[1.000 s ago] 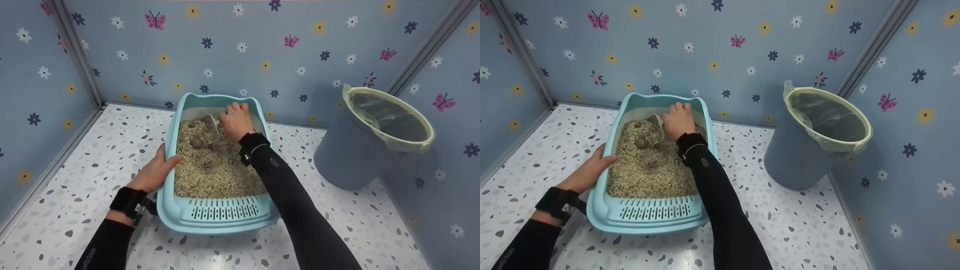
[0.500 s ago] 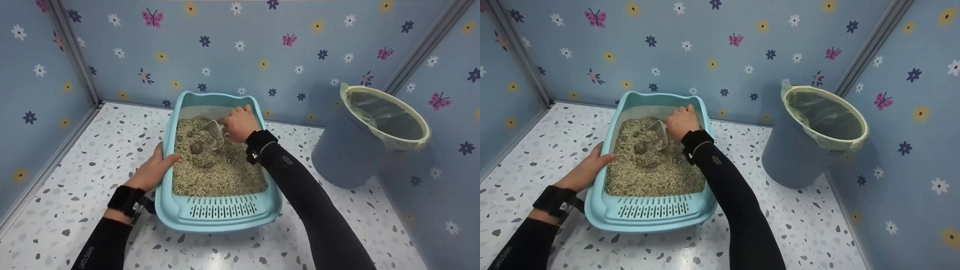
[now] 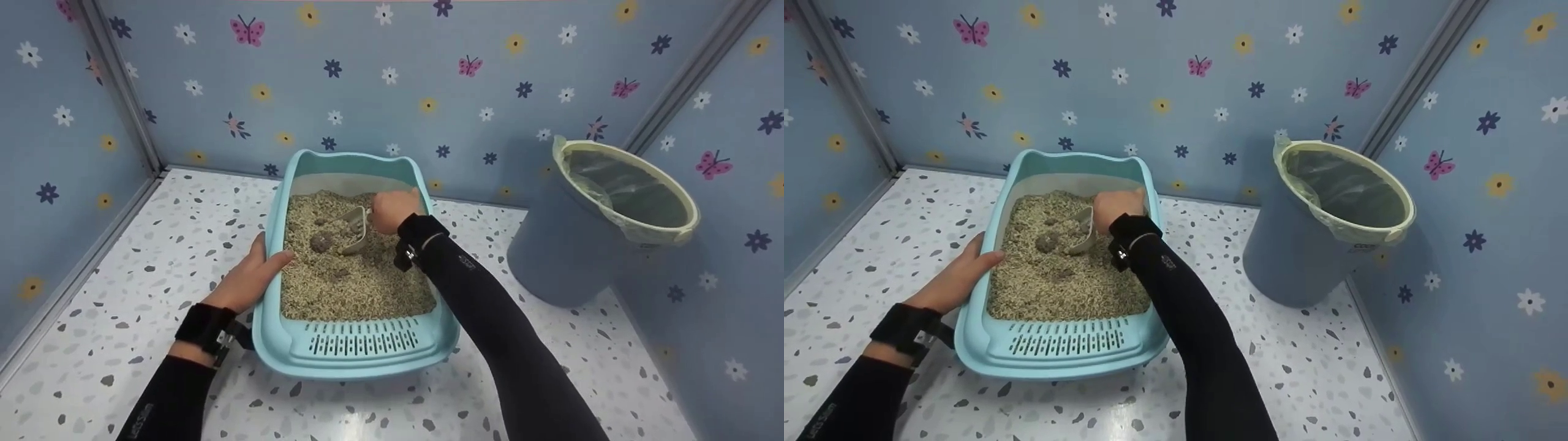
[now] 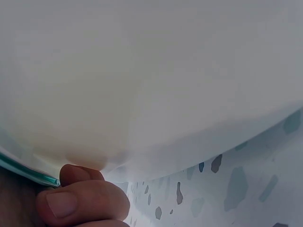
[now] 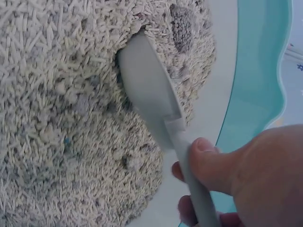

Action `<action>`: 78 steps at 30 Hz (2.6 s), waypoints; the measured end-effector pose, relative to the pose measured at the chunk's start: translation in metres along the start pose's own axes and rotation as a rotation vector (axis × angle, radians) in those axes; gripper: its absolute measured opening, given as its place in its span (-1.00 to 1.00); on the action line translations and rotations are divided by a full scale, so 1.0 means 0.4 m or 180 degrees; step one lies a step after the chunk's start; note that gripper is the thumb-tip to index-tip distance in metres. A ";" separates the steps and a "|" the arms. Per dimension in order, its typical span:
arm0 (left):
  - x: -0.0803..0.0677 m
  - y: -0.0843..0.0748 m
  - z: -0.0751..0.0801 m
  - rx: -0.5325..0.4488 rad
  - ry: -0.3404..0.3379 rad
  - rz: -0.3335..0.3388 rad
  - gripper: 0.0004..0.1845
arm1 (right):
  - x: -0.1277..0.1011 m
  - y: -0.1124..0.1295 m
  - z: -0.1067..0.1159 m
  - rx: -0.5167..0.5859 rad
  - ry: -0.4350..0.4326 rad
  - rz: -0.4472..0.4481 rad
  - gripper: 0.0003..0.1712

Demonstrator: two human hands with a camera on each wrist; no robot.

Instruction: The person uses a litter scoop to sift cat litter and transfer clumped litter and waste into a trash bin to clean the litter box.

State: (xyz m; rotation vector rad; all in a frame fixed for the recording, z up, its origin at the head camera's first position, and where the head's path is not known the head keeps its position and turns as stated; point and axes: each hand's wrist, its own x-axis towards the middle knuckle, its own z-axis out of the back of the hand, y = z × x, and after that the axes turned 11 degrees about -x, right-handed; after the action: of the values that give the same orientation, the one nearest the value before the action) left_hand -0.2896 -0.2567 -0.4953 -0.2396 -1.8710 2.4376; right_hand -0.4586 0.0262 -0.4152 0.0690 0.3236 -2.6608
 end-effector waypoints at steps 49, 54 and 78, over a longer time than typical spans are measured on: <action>-0.002 0.000 -0.002 0.0010 -0.0021 0.0032 0.18 | 0.054 0.095 -0.073 0.0764 -0.0607 -0.0047 -0.58; 0.000 0.000 0.000 -0.0019 -0.0006 -0.0019 0.18 | 0.054 0.085 -0.075 0.1020 -0.0509 0.0076 -0.55; 0.002 0.003 -0.001 0.0000 0.0037 -0.0025 0.17 | -0.060 -0.022 0.022 0.1044 -0.0442 0.0109 -0.65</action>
State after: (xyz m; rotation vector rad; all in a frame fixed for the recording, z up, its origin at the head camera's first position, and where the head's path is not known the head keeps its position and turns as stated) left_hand -0.2901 -0.2565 -0.4966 -0.2454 -1.8638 2.4258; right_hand -0.4412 0.0421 -0.4021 -0.0079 -0.1587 -2.6420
